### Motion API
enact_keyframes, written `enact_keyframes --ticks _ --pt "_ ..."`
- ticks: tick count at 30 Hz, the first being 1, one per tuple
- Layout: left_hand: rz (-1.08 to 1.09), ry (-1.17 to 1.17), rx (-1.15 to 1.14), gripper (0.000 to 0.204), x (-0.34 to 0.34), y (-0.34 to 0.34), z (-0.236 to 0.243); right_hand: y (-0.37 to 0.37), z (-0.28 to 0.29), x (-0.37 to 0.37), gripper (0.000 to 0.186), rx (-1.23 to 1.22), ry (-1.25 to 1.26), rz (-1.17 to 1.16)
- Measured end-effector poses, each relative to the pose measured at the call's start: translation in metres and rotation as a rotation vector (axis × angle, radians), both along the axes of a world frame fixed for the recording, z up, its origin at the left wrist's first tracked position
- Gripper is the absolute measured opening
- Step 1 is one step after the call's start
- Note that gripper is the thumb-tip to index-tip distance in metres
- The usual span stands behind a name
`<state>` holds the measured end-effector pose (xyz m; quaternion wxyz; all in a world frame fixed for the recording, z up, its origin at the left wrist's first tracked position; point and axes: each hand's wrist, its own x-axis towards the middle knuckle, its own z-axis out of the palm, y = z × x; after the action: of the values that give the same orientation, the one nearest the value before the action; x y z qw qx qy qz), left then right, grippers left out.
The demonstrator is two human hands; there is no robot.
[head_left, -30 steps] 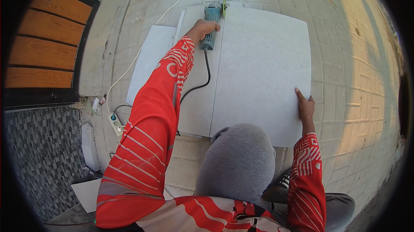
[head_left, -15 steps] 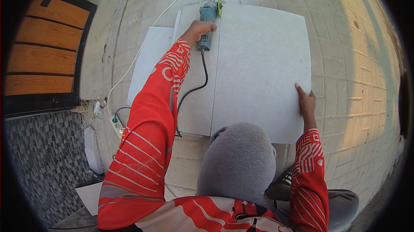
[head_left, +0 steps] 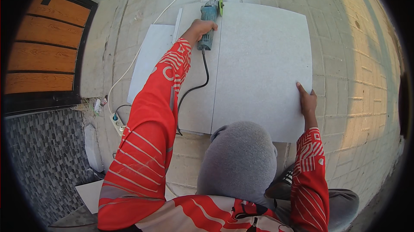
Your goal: The person cuts a tile using an angle grinder while holding the tile in place by hand on an outdoor paved floor.
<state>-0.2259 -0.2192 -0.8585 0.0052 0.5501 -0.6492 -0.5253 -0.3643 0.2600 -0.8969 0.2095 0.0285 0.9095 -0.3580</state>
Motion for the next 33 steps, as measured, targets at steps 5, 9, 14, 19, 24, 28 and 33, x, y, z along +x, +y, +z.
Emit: enact_keyframes --ticks 5,9,14,19,24,28,33 --pt "-0.004 -0.031 0.007 0.039 0.001 -0.001 -0.001 -0.002 0.005 0.003 0.087 -0.058 -0.013 -0.009" --pt "-0.004 -0.020 0.010 0.039 0.003 -0.003 -0.006 0.002 -0.006 -0.003 0.088 -0.058 0.001 -0.006" --pt "-0.004 -0.024 0.008 0.039 0.004 0.000 -0.009 0.003 -0.011 -0.005 0.088 -0.036 -0.003 -0.024" --pt "-0.001 -0.014 0.021 0.039 0.006 -0.001 -0.010 0.001 -0.004 -0.002 0.087 -0.069 -0.023 -0.008" --pt "0.011 -0.025 0.007 0.040 0.010 0.000 -0.007 -0.001 -0.003 -0.001 0.085 -0.042 -0.008 -0.016" --pt "-0.013 0.005 0.025 0.040 0.008 0.008 -0.003 0.000 0.004 0.000 0.084 -0.058 0.000 -0.006" --pt "-0.014 0.000 0.035 0.042 0.011 0.006 -0.005 0.001 -0.003 -0.003 0.084 -0.090 -0.013 -0.002"
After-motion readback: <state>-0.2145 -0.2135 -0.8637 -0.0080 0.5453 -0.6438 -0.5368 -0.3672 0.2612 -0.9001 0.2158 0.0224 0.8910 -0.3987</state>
